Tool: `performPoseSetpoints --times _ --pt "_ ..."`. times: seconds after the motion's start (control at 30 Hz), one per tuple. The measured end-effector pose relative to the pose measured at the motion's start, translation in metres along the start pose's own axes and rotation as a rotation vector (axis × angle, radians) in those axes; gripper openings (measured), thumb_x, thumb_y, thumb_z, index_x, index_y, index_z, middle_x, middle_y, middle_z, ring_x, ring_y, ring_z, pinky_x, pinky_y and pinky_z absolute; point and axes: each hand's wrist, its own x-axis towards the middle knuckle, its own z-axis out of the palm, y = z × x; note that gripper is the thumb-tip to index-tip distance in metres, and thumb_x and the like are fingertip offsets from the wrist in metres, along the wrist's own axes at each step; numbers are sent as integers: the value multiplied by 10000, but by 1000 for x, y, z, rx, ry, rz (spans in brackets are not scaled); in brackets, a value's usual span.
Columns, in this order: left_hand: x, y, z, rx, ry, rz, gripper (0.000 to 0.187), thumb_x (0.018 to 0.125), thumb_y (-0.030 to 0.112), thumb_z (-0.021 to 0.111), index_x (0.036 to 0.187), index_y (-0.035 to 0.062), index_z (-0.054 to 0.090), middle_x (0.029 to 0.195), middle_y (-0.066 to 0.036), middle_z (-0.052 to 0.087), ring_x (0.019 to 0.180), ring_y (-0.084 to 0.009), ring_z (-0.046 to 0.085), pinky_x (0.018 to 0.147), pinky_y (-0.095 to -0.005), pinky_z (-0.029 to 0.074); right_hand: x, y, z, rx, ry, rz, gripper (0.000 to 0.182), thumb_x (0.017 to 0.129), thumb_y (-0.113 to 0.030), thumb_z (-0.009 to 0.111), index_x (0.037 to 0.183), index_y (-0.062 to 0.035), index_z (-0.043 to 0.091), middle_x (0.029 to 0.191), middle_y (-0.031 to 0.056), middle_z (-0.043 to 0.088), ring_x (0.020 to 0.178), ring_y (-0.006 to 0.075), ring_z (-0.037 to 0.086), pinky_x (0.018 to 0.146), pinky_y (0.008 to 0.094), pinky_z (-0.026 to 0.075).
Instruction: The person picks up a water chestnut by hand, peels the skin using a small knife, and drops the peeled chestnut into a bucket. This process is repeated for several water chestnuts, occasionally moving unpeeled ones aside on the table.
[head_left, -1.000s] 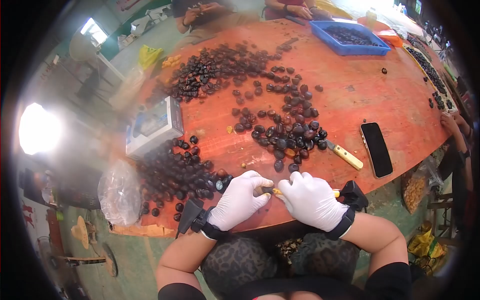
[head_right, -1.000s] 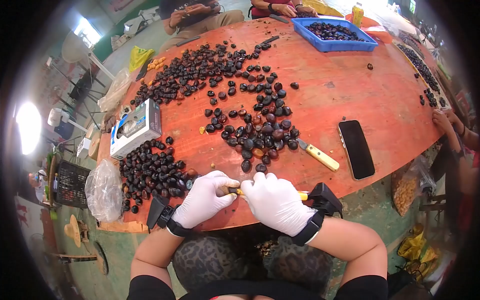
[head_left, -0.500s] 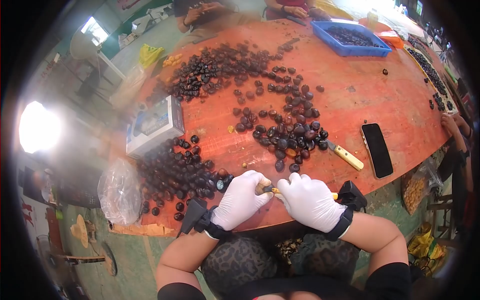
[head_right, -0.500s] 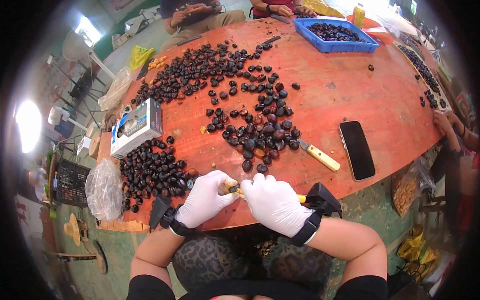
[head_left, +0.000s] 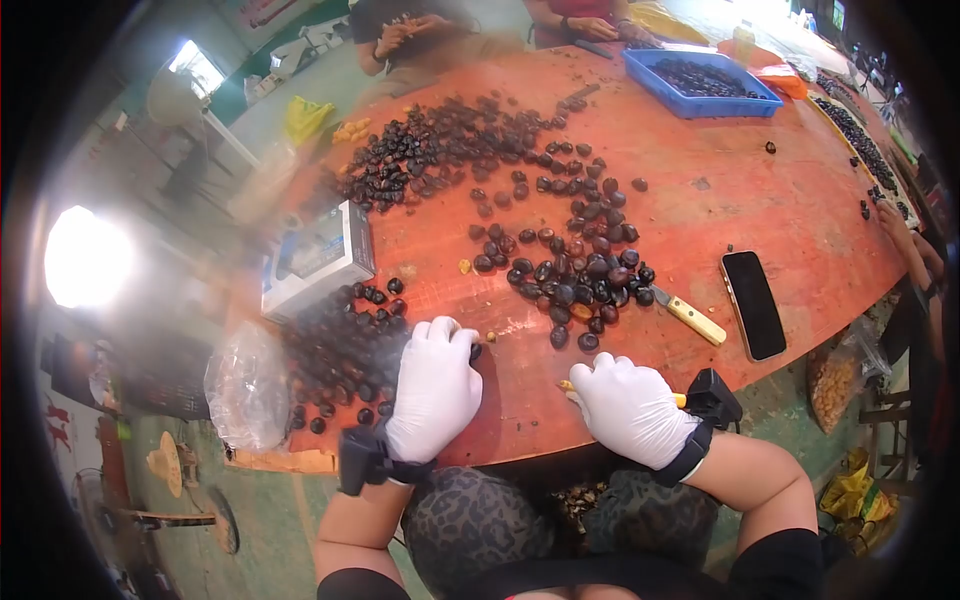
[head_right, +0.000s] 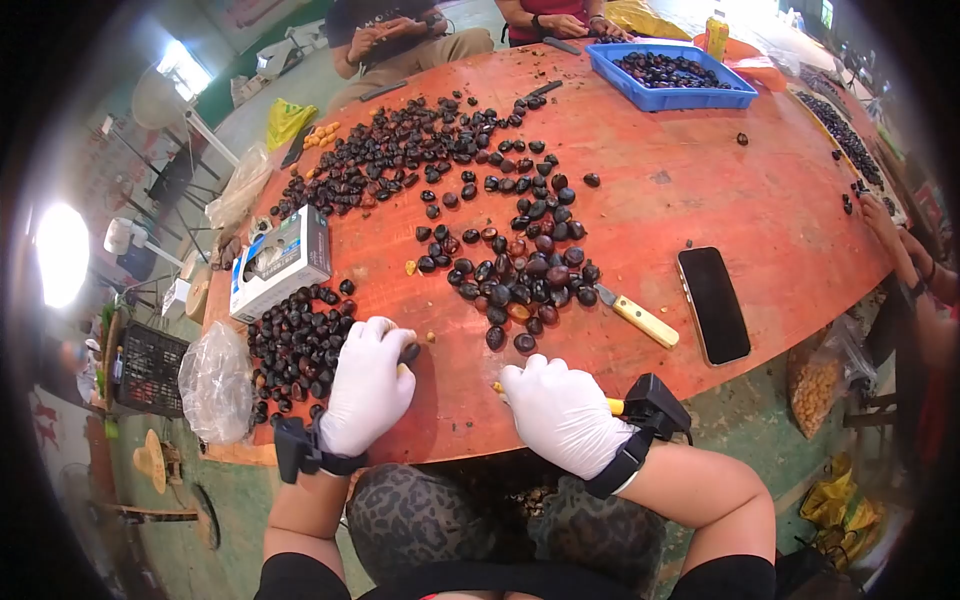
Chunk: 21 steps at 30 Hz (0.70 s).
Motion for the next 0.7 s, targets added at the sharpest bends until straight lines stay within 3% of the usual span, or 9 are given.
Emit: performPoseSetpoints --times 0.17,0.27,0.43,0.47,0.57,0.63,0.7 --pt "57 -10 10 -80 196 43 370 785 75 724 1138 50 618 1043 -165 572 1014 -359 544 895 -441 470 0 1 2 18 3 1 227 937 -294 600 869 -82 558 755 115 563 681 271 634 508 374 519" --pt "96 -20 29 -7 152 44 295 776 111 748 1053 60 659 1034 -148 574 1006 -341 552 878 -419 481 0 1 3 15 10 8 234 936 -302 603 872 -82 557 757 116 564 683 268 636 507 373 520" --pt "109 -27 42 43 144 112 211 745 122 769 917 75 657 993 -113 582 994 -321 552 848 -424 488 0 2 0 16 -16 -9 134 895 -201 602 901 -73 563 789 119 594 690 260 653 518 358 537" --pt "105 -25 39 -28 241 170 172 748 73 741 878 52 630 927 -116 601 903 -310 592 804 -406 511 0 3 0 22 -21 -8 135 893 -201 603 900 -72 562 790 120 594 692 261 653 519 359 537" --pt "73 -5 20 -532 19 -94 178 777 40 734 909 3 620 928 -101 643 840 -203 652 759 -312 524 0 2 -1 33 -31 6 145 891 -212 609 896 -76 561 797 120 595 707 260 655 521 359 538" --pt "43 9 16 -772 -102 -112 198 807 20 709 996 -3 654 902 -77 663 773 -135 655 715 -258 521 -1 3 -1 44 6 5 148 888 -217 615 890 -81 558 794 114 589 706 254 651 518 360 534" --pt "16 18 20 -907 -195 -114 254 827 28 710 1079 12 686 919 -60 658 810 -116 648 749 -259 526 -2 3 1 53 37 -3 149 886 -220 619 888 -85 556 787 107 580 700 248 645 514 360 529"
